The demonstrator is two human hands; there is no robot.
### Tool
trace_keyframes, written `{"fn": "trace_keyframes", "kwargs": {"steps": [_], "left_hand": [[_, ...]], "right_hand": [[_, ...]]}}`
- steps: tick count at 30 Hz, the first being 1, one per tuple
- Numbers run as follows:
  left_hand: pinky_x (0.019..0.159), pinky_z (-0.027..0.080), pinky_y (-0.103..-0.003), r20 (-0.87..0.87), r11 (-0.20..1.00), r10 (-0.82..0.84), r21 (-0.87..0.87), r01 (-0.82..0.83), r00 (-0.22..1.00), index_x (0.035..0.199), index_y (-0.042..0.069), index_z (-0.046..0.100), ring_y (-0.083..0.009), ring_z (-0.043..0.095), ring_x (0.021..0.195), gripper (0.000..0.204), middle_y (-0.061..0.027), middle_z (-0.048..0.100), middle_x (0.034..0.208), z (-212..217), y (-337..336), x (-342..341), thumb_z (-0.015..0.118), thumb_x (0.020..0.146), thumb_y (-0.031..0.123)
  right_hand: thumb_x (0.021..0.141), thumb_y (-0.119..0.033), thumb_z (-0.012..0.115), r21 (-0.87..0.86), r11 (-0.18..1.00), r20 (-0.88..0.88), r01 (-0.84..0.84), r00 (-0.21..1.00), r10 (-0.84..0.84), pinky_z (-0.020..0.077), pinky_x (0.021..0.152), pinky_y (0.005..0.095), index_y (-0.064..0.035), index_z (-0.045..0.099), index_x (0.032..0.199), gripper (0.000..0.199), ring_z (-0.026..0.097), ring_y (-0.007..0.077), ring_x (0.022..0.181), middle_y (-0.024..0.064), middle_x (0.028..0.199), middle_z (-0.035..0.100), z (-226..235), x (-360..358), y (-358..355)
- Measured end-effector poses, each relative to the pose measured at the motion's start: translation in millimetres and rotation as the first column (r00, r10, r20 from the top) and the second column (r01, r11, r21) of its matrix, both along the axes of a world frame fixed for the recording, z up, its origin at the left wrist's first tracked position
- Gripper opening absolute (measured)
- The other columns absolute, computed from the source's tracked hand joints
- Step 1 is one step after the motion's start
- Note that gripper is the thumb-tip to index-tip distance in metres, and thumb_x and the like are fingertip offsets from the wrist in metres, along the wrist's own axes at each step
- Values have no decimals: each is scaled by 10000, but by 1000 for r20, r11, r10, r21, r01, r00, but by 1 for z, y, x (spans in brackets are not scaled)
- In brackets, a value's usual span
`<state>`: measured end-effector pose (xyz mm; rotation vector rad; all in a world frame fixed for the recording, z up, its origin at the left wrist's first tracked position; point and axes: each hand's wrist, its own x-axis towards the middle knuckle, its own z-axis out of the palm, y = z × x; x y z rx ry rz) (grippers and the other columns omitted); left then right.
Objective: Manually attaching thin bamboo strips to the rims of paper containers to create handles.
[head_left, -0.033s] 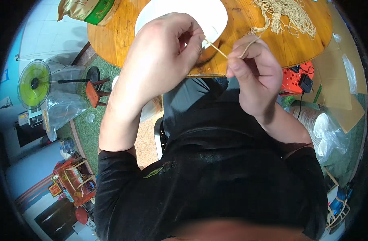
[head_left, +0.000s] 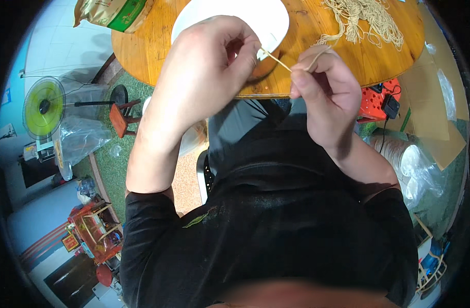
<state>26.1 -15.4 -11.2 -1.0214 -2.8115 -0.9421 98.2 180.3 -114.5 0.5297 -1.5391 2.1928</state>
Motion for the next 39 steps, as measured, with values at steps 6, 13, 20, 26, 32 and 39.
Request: {"fn": "trace_keyframes", "kwargs": {"steps": [6,13,20,26,32,39], "left_hand": [[821,548,-326,-307,980,-127,106,166,943,1250,11,728,-217,703,946,331,-109,746,1084,0,0,2,737,922,-38],[816,586,-365,-386,993,-82,50,110,919,1108,16,773,-273,747,901,264,-129,758,1024,-18,9,16,839,855,-15],[782,578,-385,-424,987,-32,129,95,905,973,41,774,-285,754,863,89,-101,759,914,-26,6,21,836,909,42],[850,543,-407,-438,984,-19,149,94,899,965,57,751,-298,737,924,102,-84,749,944,-28,-7,25,824,894,48],[909,516,-421,-429,981,-36,156,114,903,963,65,724,-300,731,953,123,-77,758,977,-28,-19,27,822,891,49],[1034,478,-457,-441,983,-3,164,84,897,961,79,696,-275,743,964,118,-66,772,979,-31,-42,23,777,901,18]], "right_hand": [[1064,-8,727,-200,975,254,-95,956,145,539,813,214,20,679,1111,72,648,50,894,49,1085,737,8,5,9],[1006,31,779,-78,995,163,-62,984,74,571,793,227,15,633,1161,214,685,81,961,79,1146,717,11,9,9],[900,67,851,466,787,-90,404,907,-412,550,611,205,-23,453,1503,728,751,132,937,183,1420,634,-9,-6,19],[909,53,834,742,611,-163,275,958,-234,532,644,206,-9,530,1506,673,706,103,766,70,907,770,-12,-11,35],[867,-149,921,518,837,116,179,954,-276,586,706,348,-5,596,1397,638,743,204,806,211,1346,658,-8,-8,18],[972,-54,797,721,679,265,-140,961,-83,551,695,313,18,728,1124,181,681,171,766,99,899,738,2,-12,39]]}}
